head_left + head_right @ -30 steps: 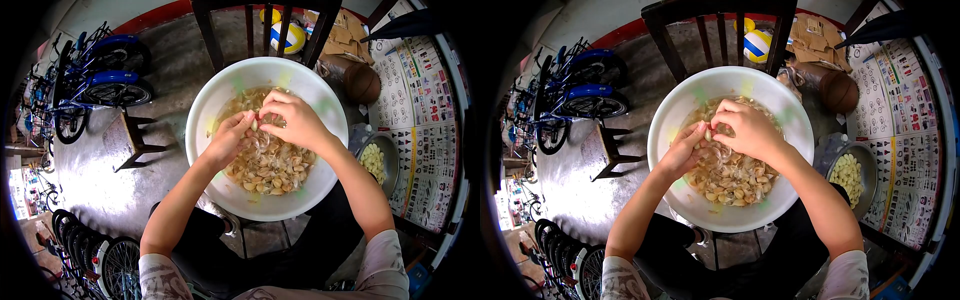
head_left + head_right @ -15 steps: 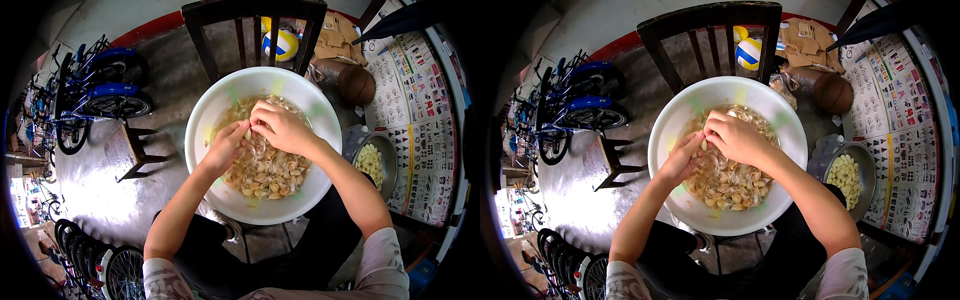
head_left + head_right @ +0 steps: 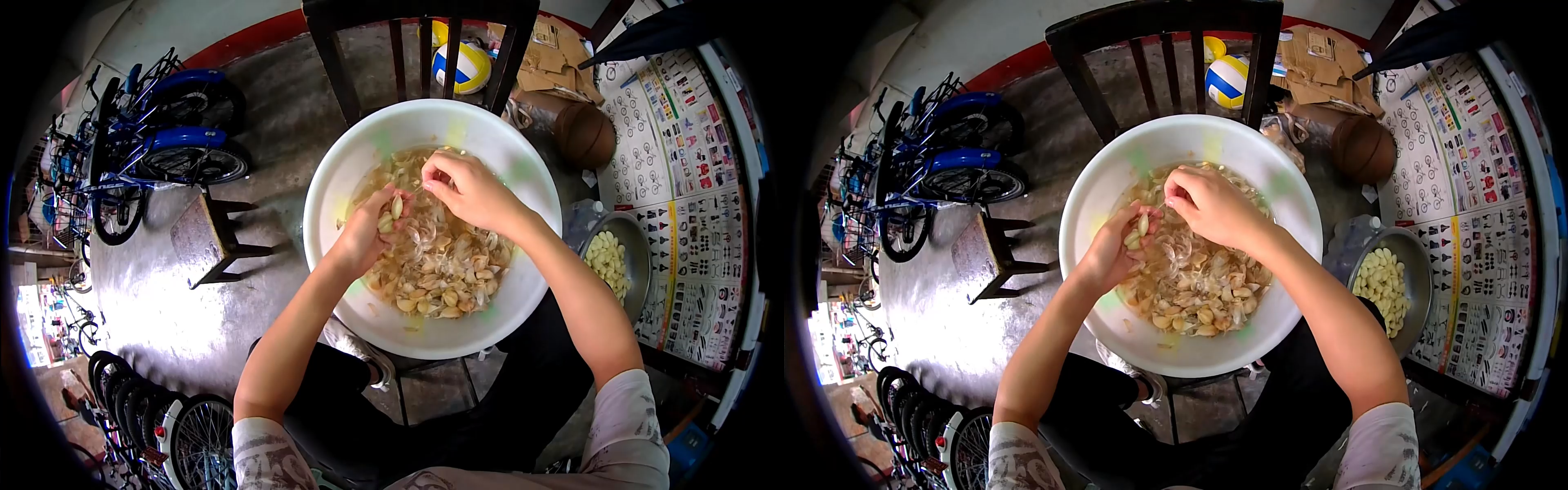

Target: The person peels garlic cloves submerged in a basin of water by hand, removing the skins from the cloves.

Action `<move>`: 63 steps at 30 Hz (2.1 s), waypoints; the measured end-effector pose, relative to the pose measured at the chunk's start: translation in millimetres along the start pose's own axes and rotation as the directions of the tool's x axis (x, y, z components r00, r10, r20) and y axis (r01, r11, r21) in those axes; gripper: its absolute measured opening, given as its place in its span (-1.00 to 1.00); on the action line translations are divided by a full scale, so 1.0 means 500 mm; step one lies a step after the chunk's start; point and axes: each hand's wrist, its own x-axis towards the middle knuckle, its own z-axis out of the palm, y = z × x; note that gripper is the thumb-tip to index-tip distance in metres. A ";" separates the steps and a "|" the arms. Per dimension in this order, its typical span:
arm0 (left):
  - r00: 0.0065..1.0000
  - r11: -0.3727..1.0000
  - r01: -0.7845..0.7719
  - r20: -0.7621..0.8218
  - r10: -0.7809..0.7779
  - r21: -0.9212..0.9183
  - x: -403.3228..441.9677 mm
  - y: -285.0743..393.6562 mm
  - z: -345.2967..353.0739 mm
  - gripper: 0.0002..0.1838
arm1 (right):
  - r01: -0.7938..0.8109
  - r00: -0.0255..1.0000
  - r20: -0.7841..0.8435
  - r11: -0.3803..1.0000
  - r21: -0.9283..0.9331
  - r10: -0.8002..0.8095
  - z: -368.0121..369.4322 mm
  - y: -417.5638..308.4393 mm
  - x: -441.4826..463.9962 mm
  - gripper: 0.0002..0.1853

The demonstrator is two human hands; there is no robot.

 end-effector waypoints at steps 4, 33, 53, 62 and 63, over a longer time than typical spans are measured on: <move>0.999 0.999 -0.001 -0.038 0.003 0.053 -0.015 0.009 0.020 -0.72 | -0.028 0.999 0.029 0.999 0.025 0.027 -0.004 -0.007 -0.001 -0.89; 0.979 0.987 -0.126 0.151 0.139 -0.095 -0.006 0.004 0.006 -0.59 | -0.064 0.997 0.046 0.990 0.122 0.059 0.011 -0.001 0.003 -0.85; 0.987 0.919 -0.057 0.113 0.110 -0.390 0.016 0.013 -0.040 -0.84 | -0.121 0.979 0.018 0.650 -0.750 0.203 0.107 0.032 -0.055 -0.78; 0.972 0.876 -0.234 -0.116 0.204 -0.422 0.006 -0.002 -0.005 -0.83 | -0.289 0.949 0.116 0.956 -0.052 0.293 0.061 -0.074 -0.025 -0.72; 0.953 0.870 -0.299 -0.172 0.250 -0.392 0.005 -0.002 -0.001 -0.82 | -0.251 0.965 0.093 0.967 0.041 0.247 0.078 -0.061 -0.024 -0.76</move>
